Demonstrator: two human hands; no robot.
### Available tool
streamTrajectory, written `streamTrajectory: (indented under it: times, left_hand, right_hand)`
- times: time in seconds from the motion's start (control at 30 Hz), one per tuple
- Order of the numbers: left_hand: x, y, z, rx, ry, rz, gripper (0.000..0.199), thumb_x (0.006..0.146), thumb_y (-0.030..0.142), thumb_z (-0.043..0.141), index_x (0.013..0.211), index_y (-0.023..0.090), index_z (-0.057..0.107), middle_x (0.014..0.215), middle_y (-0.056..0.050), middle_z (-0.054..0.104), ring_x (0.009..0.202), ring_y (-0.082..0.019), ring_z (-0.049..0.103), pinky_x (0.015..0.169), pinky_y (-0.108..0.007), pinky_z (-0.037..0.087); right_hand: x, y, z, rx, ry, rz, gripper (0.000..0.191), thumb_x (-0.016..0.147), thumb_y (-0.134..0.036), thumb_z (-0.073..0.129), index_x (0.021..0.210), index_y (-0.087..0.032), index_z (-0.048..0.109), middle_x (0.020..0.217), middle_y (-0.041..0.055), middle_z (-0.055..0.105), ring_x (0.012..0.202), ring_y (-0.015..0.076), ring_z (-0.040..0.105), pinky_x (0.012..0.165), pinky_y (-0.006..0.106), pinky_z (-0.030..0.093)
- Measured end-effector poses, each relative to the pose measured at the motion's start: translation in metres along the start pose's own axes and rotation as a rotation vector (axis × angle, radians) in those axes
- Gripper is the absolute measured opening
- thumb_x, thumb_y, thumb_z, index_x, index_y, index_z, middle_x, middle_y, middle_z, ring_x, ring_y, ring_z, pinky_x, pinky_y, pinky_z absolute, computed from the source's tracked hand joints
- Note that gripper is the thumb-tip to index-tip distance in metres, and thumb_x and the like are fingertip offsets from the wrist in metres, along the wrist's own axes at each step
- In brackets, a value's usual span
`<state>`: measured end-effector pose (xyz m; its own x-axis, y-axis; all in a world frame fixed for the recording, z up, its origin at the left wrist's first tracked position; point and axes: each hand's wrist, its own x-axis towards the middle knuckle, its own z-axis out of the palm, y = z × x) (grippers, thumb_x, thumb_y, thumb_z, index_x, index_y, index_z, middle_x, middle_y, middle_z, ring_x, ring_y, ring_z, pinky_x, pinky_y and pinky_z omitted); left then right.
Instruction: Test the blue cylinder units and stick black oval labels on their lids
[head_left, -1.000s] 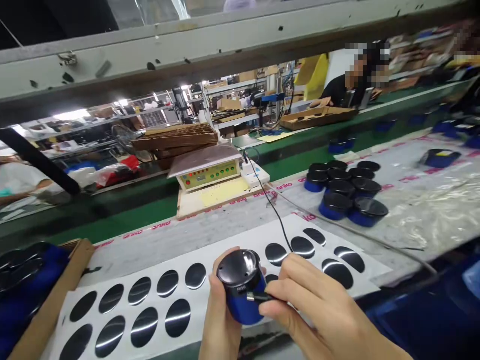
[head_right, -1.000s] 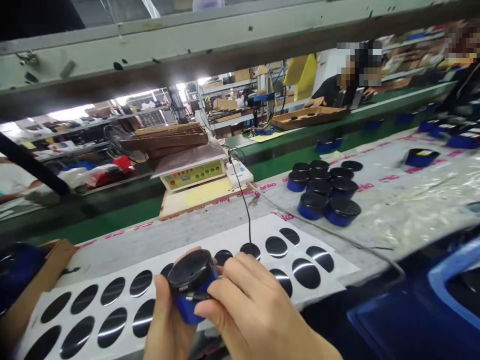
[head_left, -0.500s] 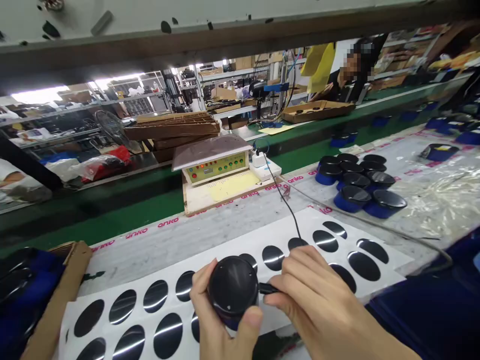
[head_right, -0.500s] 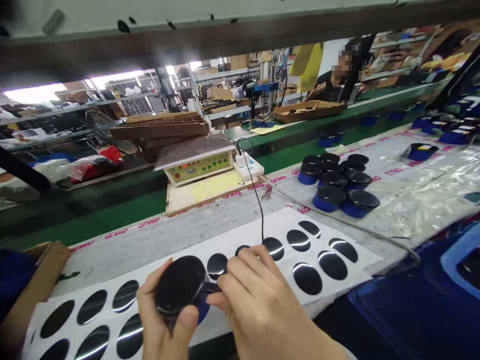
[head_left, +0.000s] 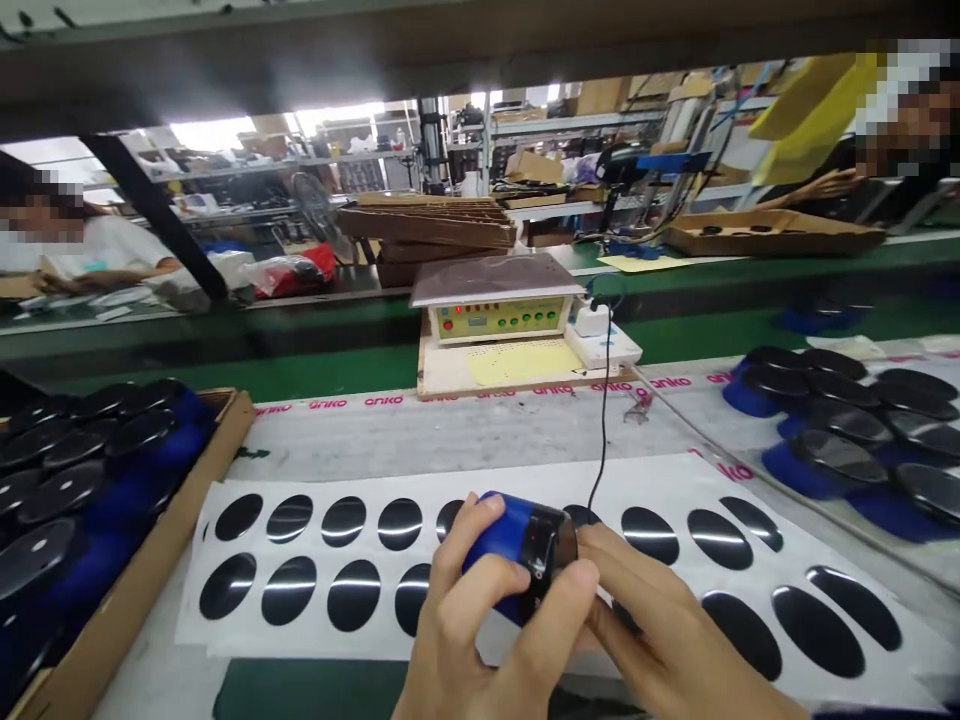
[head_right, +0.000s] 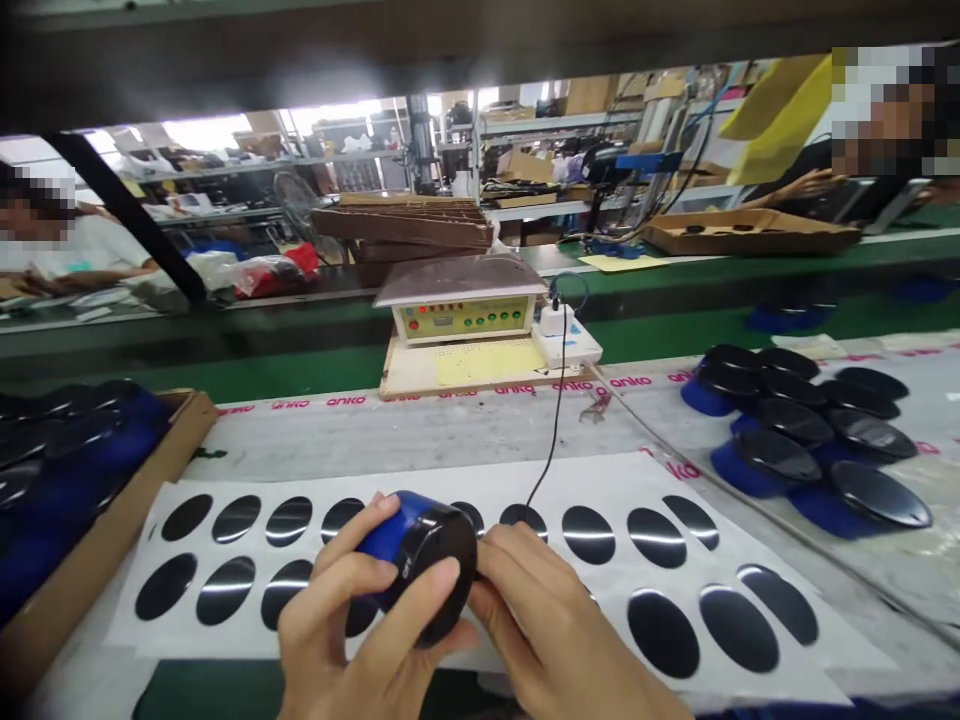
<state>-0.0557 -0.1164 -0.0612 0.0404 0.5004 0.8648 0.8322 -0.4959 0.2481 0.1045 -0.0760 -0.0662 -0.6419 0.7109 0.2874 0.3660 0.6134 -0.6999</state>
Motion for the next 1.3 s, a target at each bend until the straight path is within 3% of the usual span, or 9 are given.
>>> streamTrajectory:
  times: [0.27,0.57,0.63,0.7,0.8,0.97,1.1,1.2,1.3]
  left_hand:
    - [0.014,-0.001,-0.001,0.094,-0.182,0.158,0.033,0.077,0.011,0.068,0.109,0.017,0.059,0.097,-0.006,0.038,0.109,-0.023,0.054,0.094,-0.043,0.055]
    - [0.026,0.037,0.037,0.171,-0.182,0.199,0.024,0.074,0.006,0.065,0.086,0.025,0.059,0.079,0.001,0.041,0.094,-0.019,0.057,0.101,-0.047,0.047]
    - [0.03,0.035,0.039,0.09,-0.235,0.209,0.024,0.075,0.017,0.069,0.095,0.024,0.059,0.083,-0.001,0.046,0.095,-0.02,0.059,0.097,-0.04,0.05]
    - [0.035,0.028,0.04,0.029,-0.387,0.141,0.048,0.074,0.032,0.072,0.116,0.02,0.053,0.095,-0.007,0.052,0.097,-0.022,0.059,0.088,-0.034,0.055]
    - [0.04,0.017,0.043,0.006,-0.629,0.096,0.067,0.073,0.031,0.071,0.131,0.014,0.042,0.111,-0.013,0.058,0.095,-0.023,0.06,0.08,-0.031,0.055]
    - [0.041,0.014,0.064,-0.029,-0.642,0.104,0.057,0.08,0.027,0.064,0.13,0.017,0.038,0.119,-0.012,0.057,0.109,-0.023,0.055,0.092,-0.034,0.05]
    - [0.041,0.02,0.083,-0.066,-0.67,0.103,0.059,0.082,0.03,0.062,0.133,0.021,0.034,0.123,-0.01,0.056,0.112,-0.021,0.056,0.094,-0.032,0.049]
    - [0.05,-0.004,0.088,0.006,-0.483,-0.058,0.052,0.083,0.036,0.06,0.129,0.024,0.04,0.124,-0.009,0.057,0.111,-0.025,0.058,0.096,-0.037,0.048]
    - [0.061,-0.063,0.09,0.177,-0.356,-0.471,0.053,0.08,0.047,0.06,0.125,0.023,0.046,0.122,-0.009,0.058,0.107,-0.031,0.059,0.095,-0.047,0.047]
  right_hand:
    - [0.003,0.025,-0.017,-0.064,-0.006,-0.178,0.016,0.094,-0.011,0.04,0.085,-0.021,0.048,0.078,-0.0001,0.054,0.071,0.0124,0.053,0.061,0.023,0.045]
    - [-0.021,0.053,-0.041,-0.062,0.19,-0.25,0.014,0.094,-0.016,0.041,0.086,-0.02,0.051,0.072,0.0008,0.054,0.066,0.0139,0.052,0.06,0.026,0.045]
    - [-0.027,0.054,-0.049,-0.098,0.207,-0.253,0.015,0.095,-0.018,0.041,0.084,-0.02,0.051,0.073,0.0009,0.055,0.067,0.014,0.054,0.063,0.026,0.046]
    - [-0.032,0.054,-0.054,-0.14,0.157,-0.23,0.017,0.096,-0.018,0.04,0.083,-0.02,0.051,0.073,0.0007,0.056,0.068,0.0138,0.055,0.069,0.027,0.047]
    - [-0.037,0.058,-0.057,-0.205,0.114,-0.228,0.02,0.096,-0.017,0.037,0.082,-0.019,0.052,0.072,0.0006,0.056,0.068,0.014,0.053,0.078,0.032,0.046]
    - [-0.035,0.068,-0.059,-0.371,0.285,-0.274,0.018,0.091,-0.008,0.041,0.081,-0.016,0.054,0.07,0.0013,0.053,0.066,0.0149,0.045,0.071,0.034,0.039]
    - [-0.035,0.072,-0.073,-0.413,0.293,-0.219,0.021,0.09,-0.006,0.042,0.076,-0.016,0.054,0.07,0.0008,0.054,0.067,0.0147,0.043,0.073,0.036,0.036]
    - [-0.047,0.081,-0.092,-0.415,0.425,-0.15,0.02,0.089,-0.006,0.043,0.078,-0.016,0.056,0.067,0.0004,0.054,0.065,0.0144,0.044,0.073,0.037,0.035]
    - [-0.069,0.095,-0.109,-0.242,0.562,-0.048,0.016,0.092,-0.013,0.044,0.087,-0.017,0.059,0.069,0.0007,0.055,0.066,0.0149,0.047,0.071,0.035,0.039]
